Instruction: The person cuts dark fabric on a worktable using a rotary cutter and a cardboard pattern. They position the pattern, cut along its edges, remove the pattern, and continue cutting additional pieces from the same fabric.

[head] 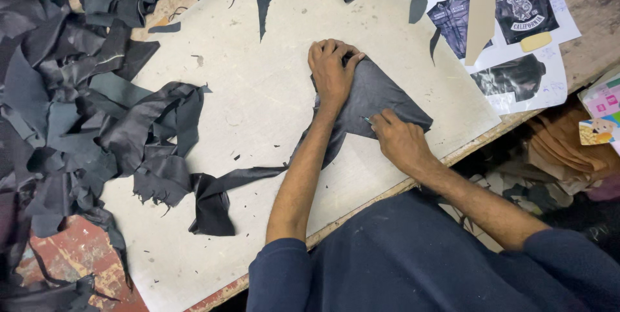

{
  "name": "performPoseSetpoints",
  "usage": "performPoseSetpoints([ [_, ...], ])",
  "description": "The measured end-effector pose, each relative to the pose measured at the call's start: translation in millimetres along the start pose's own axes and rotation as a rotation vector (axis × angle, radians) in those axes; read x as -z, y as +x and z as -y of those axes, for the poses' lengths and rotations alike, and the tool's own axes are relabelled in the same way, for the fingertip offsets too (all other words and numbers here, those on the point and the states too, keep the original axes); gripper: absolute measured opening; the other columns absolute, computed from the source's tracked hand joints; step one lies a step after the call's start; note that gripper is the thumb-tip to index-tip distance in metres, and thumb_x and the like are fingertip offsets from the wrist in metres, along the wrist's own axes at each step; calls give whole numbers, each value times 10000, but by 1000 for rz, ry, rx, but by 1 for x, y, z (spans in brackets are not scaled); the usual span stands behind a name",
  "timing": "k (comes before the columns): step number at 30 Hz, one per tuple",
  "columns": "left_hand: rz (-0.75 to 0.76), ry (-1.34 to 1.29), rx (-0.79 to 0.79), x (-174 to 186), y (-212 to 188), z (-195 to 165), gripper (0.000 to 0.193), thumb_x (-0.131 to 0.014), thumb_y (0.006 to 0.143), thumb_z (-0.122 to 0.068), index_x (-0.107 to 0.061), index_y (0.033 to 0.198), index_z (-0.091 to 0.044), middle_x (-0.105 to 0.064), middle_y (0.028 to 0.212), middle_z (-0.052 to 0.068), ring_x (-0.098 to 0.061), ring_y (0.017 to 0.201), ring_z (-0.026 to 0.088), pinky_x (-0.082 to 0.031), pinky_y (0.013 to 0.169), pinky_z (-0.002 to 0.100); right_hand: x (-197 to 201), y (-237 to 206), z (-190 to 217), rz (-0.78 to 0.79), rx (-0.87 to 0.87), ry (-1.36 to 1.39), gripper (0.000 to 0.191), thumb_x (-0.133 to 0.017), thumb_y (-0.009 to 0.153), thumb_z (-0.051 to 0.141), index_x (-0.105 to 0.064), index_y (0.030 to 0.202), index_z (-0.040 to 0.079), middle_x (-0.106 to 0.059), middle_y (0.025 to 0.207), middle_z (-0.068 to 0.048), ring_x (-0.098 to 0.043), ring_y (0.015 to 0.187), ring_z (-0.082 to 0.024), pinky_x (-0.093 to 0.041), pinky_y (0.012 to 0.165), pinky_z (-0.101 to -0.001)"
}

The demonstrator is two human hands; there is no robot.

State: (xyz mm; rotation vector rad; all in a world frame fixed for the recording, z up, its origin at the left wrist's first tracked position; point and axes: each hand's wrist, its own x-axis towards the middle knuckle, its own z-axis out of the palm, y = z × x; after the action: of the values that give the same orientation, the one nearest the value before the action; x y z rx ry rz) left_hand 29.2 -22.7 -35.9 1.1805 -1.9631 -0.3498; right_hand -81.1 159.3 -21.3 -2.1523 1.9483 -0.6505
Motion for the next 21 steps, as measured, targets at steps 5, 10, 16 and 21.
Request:
performPoseSetpoints([
  [5, -9, -10, 2, 1, 1, -1, 218, -848, 779, -309, -787, 873, -122, -659, 988, 21, -522, 1061, 261, -376, 1072, 449, 18, 15, -2, 224, -43, 13, 230, -676, 946, 144, -717, 1135, 19, -691, 1080, -179, -729, 728, -333, -586, 583, -422],
  [10, -31, -24, -25, -1, 0, 1, 191, -841, 785, -293, -783, 856, -124, -670, 977, 9, -525, 1100, 276, -346, 1087, 466, 37, 40, -16, 325, 117, 139, 254, -710, 895, 145, -727, 1121, 30, -717, 1072, -149, -727, 890, -362, -584, 776, -445],
  [16, -27, -33, -10, -4, -3, 3, 188, -832, 797, -298, -783, 852, -124, -676, 978, 9, -529, 1134, 277, -331, 1112, 462, 22, 40, -36, 360, 220, 170, 257, -712, 910, 139, -715, 1129, 5, -712, 1042, -159, -730, 857, -351, -596, 751, -423],
  [21, -17, -47, -7, -2, 1, 3, 186, -831, 794, -296, -789, 848, -123, -679, 970, 11, -530, 1131, 276, -308, 1118, 480, 16, 8, -46, 232, 358, 132, 300, -679, 931, 126, -679, 1156, -74, -686, 1110, -238, -739, 742, -324, -625, 600, -354],
])
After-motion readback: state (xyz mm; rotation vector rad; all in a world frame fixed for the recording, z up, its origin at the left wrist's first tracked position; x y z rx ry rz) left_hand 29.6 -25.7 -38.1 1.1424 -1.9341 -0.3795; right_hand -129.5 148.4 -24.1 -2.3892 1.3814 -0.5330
